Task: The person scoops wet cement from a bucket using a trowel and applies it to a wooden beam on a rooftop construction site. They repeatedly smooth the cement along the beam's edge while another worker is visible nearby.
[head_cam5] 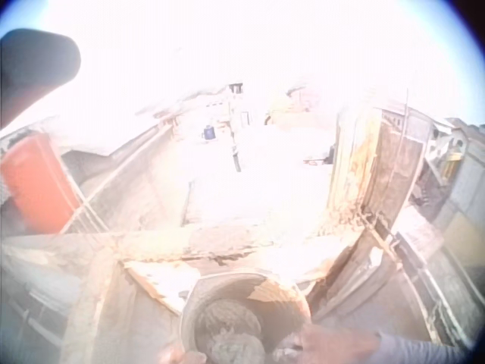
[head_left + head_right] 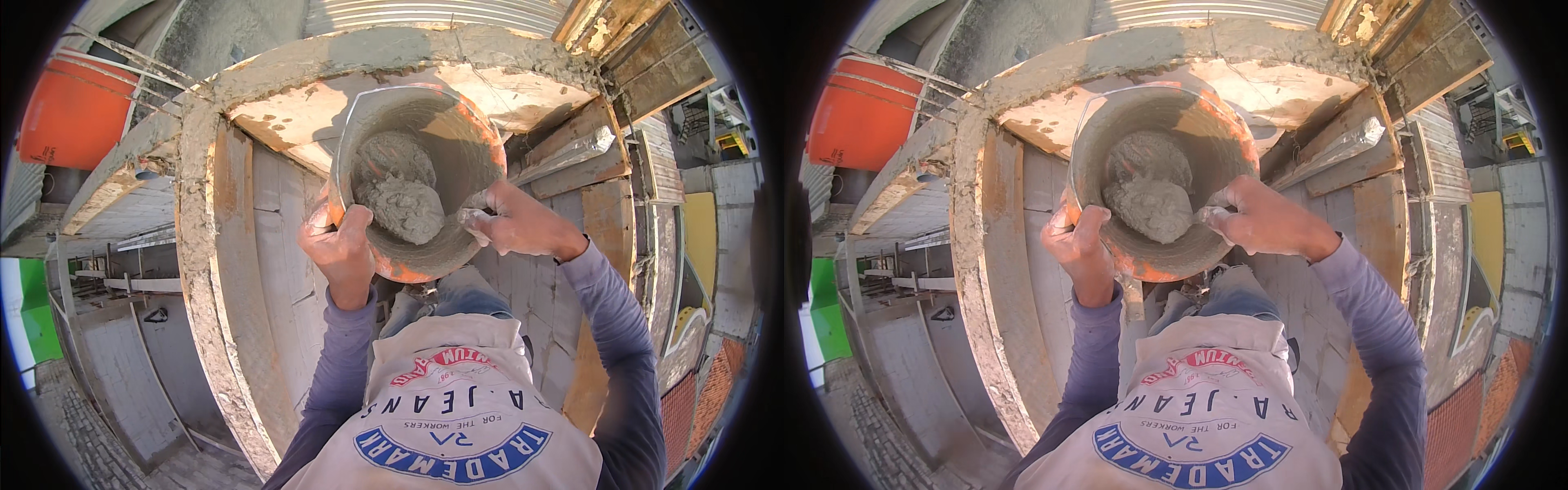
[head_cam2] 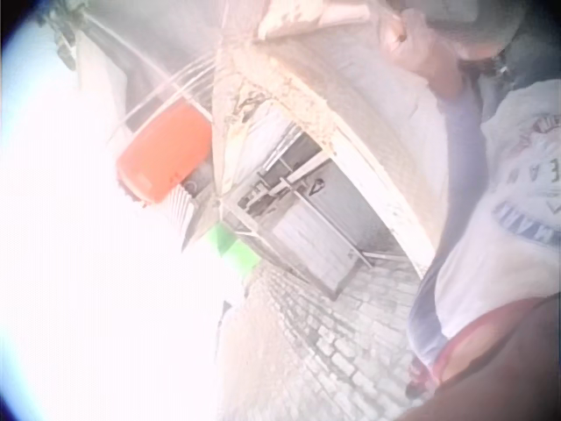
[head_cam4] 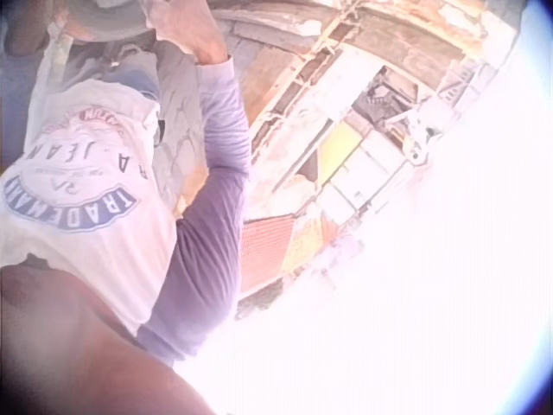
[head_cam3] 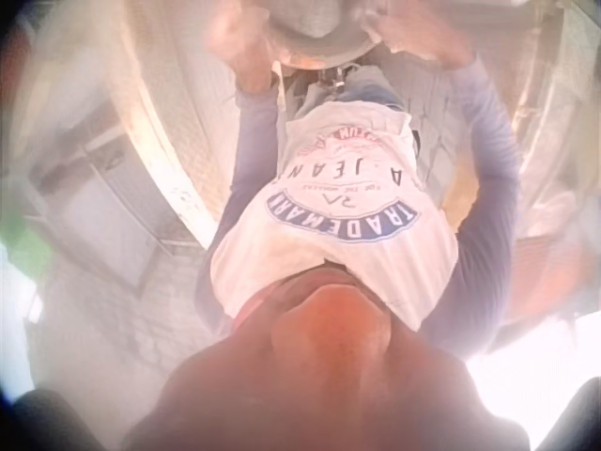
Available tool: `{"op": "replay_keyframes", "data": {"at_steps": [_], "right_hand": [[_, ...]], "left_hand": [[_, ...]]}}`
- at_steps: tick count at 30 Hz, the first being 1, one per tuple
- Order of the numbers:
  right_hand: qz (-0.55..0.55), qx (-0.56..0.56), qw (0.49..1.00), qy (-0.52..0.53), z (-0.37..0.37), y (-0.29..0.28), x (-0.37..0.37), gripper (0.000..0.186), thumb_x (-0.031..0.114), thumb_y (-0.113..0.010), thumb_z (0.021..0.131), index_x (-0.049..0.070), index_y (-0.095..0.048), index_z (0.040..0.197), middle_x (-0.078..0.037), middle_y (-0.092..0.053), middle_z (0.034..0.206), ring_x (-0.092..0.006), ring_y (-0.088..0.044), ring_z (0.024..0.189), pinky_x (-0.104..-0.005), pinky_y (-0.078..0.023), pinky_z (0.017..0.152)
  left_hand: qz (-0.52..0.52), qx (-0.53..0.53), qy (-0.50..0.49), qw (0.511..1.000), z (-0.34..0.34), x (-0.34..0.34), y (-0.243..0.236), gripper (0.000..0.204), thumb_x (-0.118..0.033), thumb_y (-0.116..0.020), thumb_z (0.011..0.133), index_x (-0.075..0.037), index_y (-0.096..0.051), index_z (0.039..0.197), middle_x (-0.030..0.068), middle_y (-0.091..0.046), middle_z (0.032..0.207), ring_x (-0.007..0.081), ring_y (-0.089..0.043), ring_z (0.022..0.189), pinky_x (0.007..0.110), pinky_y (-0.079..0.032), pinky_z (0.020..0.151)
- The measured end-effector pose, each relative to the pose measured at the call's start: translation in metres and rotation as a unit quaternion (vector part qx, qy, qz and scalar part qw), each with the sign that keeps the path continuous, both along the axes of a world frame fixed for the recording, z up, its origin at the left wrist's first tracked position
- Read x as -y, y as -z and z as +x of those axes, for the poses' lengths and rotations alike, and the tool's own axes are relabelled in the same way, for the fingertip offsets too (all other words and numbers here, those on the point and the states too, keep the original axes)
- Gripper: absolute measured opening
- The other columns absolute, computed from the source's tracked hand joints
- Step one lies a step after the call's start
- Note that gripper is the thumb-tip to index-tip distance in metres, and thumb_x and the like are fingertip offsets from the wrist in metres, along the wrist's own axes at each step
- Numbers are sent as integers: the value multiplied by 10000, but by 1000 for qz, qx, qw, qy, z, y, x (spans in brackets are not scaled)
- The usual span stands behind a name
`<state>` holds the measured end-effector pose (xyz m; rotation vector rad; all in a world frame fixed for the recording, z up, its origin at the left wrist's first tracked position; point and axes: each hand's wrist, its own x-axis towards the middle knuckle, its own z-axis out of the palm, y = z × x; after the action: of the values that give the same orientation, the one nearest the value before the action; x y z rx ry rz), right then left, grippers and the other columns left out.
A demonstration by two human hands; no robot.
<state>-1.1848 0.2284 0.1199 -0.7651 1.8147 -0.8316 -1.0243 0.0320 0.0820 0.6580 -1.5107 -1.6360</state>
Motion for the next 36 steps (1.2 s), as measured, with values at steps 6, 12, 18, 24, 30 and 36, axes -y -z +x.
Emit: {"op": "replay_keyframes", "data": {"at_steps": [6, 12, 18, 24, 30, 36], "right_hand": [[94, -61, 993, 22, -39, -46, -43, 389, 308, -617, 991, -8, -674, 772, -58, -627, 671, -153, -606, 550, -313, -493, 520], [99, -68, 986, 114, -103, -97, -85, 352, 320, -647, 971, 0, -702, 838, -57, -650, 694, -133, -608, 519, -274, -489, 475], [105, -331, 938, 24, -201, -138, -97, 301, 278, -660, 894, -17, -656, 833, -100, -661, 715, -201, -633, 540, -340, -512, 502], [92, -783, 610, -83, -209, -144, -79, 216, 165, -729, 703, 10, -663, 838, -215, -659, 815, -445, -665, 851, -516, -540, 747], [159, -807, 553, -133, -214, -142, -53, 118, 38, -739, 636, 40, -654, 717, -158, -668, 745, -383, -703, 790, -481, -538, 681], [181, -786, 561, -184, -223, -132, -13, 83, 15, -712, 633, 70, -691, 692, -144, -703, 735, -338, -734, 781, -447, -544, 652]], "left_hand": [[98, 58, -62, 991, -11, -8, 23, 113, -13, -651, 782, 4, -579, 696, -46, -519, 681, 62, -435, 636, 273, -332, 584], [122, 84, -108, 983, -8, -4, 34, 221, -9, -653, 775, -36, -498, 621, -64, -426, 641, 64, -359, 612, 291, -284, 567], [99, 126, -157, 975, 27, 17, 63, 310, 1, -654, 769, -67, -416, 582, -71, -371, 626, 67, -331, 611, 296, -284, 563], [74, 157, -207, 963, 77, 22, 81, 264, 11, -642, 774, -57, -446, 612, -56, -405, 648, 79, -358, 621, 296, -311, 574], [99, 135, -217, 962, 123, 20, 96, 54, -15, -613, 813, 27, -604, 780, 5, -576, 762, 107, -498, 702, 291, -411, 657], [71, 159, -227, 958, 141, 13, 100, 91, -44, -613, 830, 37, -615, 790, 27, -596, 776, 115, -514, 714, 297, -413, 669]]}}
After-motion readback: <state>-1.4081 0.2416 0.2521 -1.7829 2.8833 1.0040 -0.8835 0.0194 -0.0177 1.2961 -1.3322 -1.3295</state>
